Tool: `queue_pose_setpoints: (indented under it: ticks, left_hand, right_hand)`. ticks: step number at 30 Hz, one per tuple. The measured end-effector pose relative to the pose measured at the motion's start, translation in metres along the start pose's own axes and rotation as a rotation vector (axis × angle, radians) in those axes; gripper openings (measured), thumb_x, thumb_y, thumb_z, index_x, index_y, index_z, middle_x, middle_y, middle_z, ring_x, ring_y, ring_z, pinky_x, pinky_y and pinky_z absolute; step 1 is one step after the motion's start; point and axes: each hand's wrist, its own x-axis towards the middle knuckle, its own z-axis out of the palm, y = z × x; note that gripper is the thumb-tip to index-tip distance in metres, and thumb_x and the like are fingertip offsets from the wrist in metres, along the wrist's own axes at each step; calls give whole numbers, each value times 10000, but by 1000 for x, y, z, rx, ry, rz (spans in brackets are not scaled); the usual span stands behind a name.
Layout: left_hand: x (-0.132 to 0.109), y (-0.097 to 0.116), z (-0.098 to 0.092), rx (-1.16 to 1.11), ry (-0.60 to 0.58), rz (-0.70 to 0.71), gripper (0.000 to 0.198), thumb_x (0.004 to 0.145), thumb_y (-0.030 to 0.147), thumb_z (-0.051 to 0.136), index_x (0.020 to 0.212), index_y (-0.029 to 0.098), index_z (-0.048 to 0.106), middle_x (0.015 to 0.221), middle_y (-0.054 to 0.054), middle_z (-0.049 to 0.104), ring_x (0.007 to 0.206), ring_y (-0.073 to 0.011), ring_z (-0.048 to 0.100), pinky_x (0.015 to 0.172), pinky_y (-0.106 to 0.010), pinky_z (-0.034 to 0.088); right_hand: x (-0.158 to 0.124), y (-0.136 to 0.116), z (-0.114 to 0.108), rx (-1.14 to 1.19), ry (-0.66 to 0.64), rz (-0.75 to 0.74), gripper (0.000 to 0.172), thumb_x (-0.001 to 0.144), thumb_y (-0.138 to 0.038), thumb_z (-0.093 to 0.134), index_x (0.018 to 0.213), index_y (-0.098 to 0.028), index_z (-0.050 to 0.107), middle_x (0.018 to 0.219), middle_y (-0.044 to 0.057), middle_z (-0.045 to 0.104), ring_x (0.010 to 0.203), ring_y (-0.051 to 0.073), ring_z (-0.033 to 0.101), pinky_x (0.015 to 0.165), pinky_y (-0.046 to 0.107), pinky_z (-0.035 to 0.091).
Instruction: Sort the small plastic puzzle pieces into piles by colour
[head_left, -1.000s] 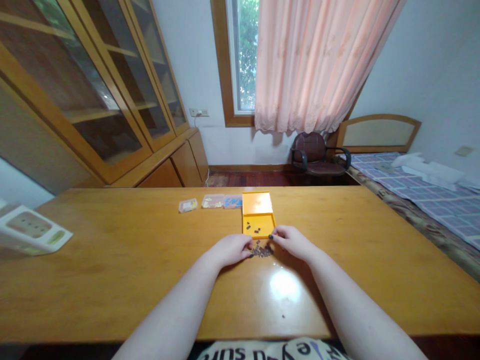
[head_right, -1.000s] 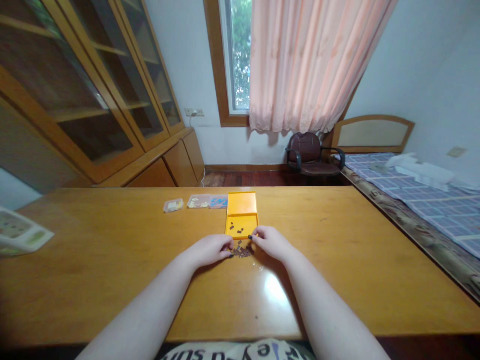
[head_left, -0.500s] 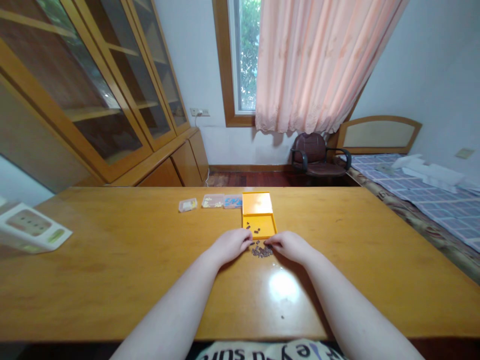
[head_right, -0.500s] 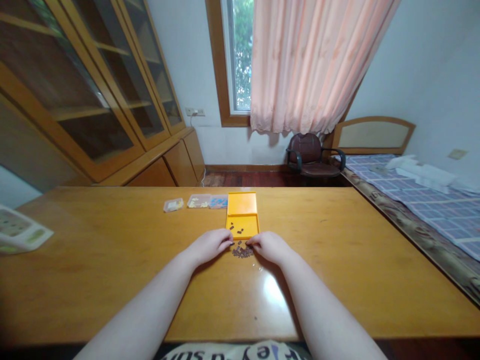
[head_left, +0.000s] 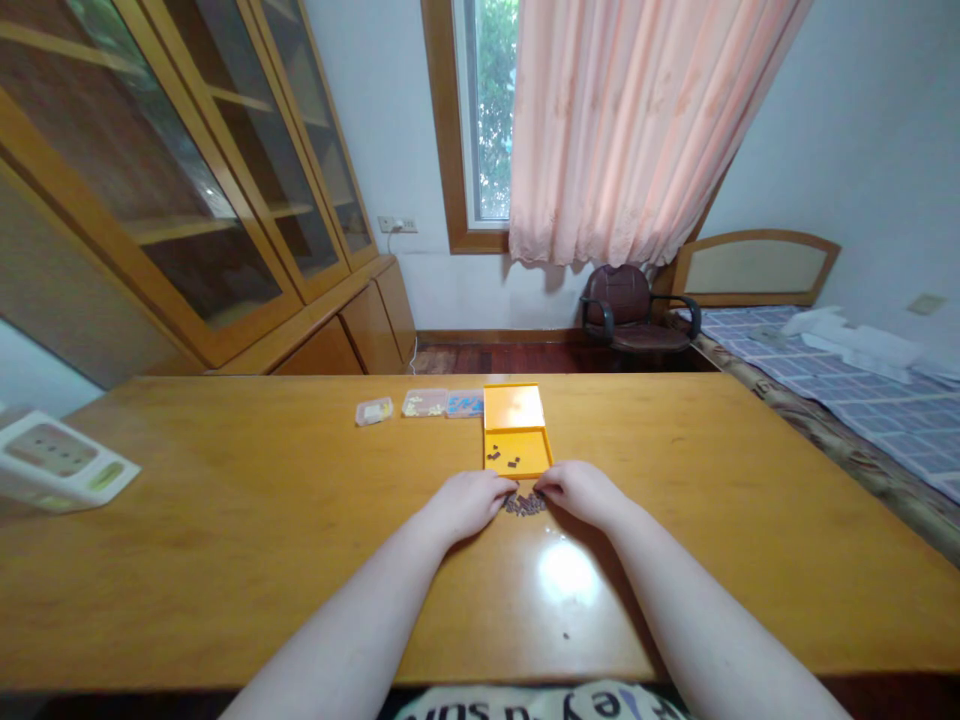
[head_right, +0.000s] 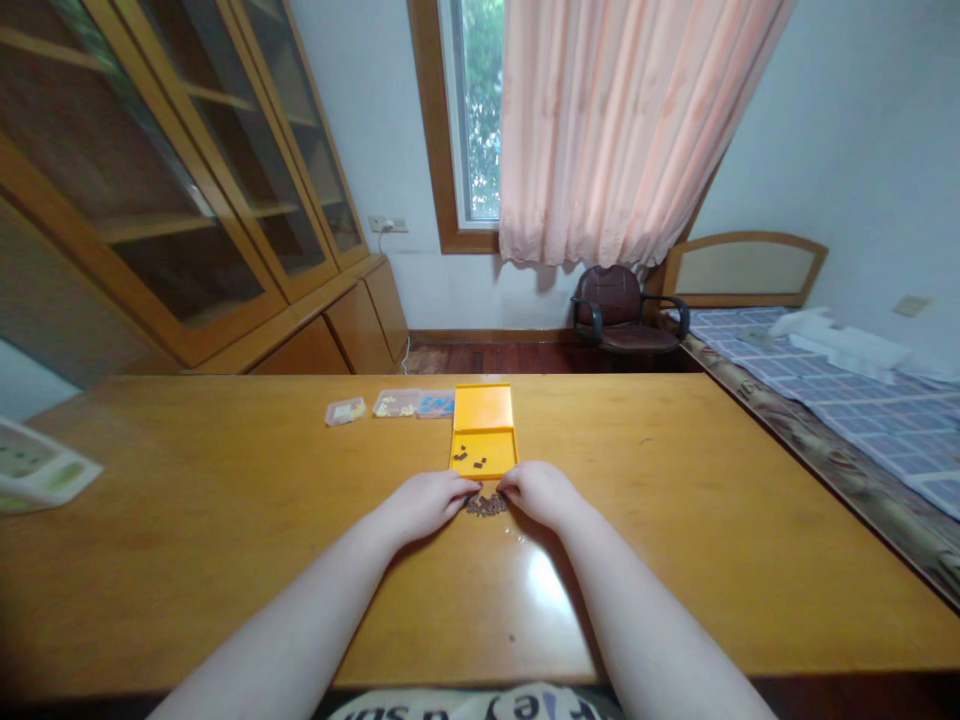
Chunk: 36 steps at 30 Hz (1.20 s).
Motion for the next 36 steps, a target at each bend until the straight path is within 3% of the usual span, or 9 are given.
queue_pose_setpoints:
  ticks: [7,12,21,36]
  left_hand:
    - [0,0,-6,44,13,-79,222,868,287,456,953,250,657,971,-45,680,873,-208,629,773,-299,475]
    - [1,-3,-4,72,49,-68,200,861,272,471,962,248,642,975,-46,666,878,-210,623,767,-302,474]
    - [2,-6,0,62,41,-20,249,871,276,473,1058,294,636,1005,-39,636,896,-199,609,781,-287,466]
    - [4,-4,2,131,93,-36,151,833,219,490,825,215,641,882,-36,639,797,-181,609,701,-267,462]
  right_hand:
    - [-1,-3,-2,-33,16,92,218,829,-271,509,858,-232,721,840,56,714,745,186,623,626,244,371]
    - [-1,-3,-2,-18,10,104,203,821,-260,507,836,-216,705,818,57,704,708,174,605,602,244,347]
    - [-2,0,-2,29,39,111,210,826,-268,505,862,-218,705,865,59,714,776,185,629,652,246,390]
    - [-1,2,1,-90,29,82,273,835,-265,474,937,-264,727,927,42,726,837,195,655,701,248,427]
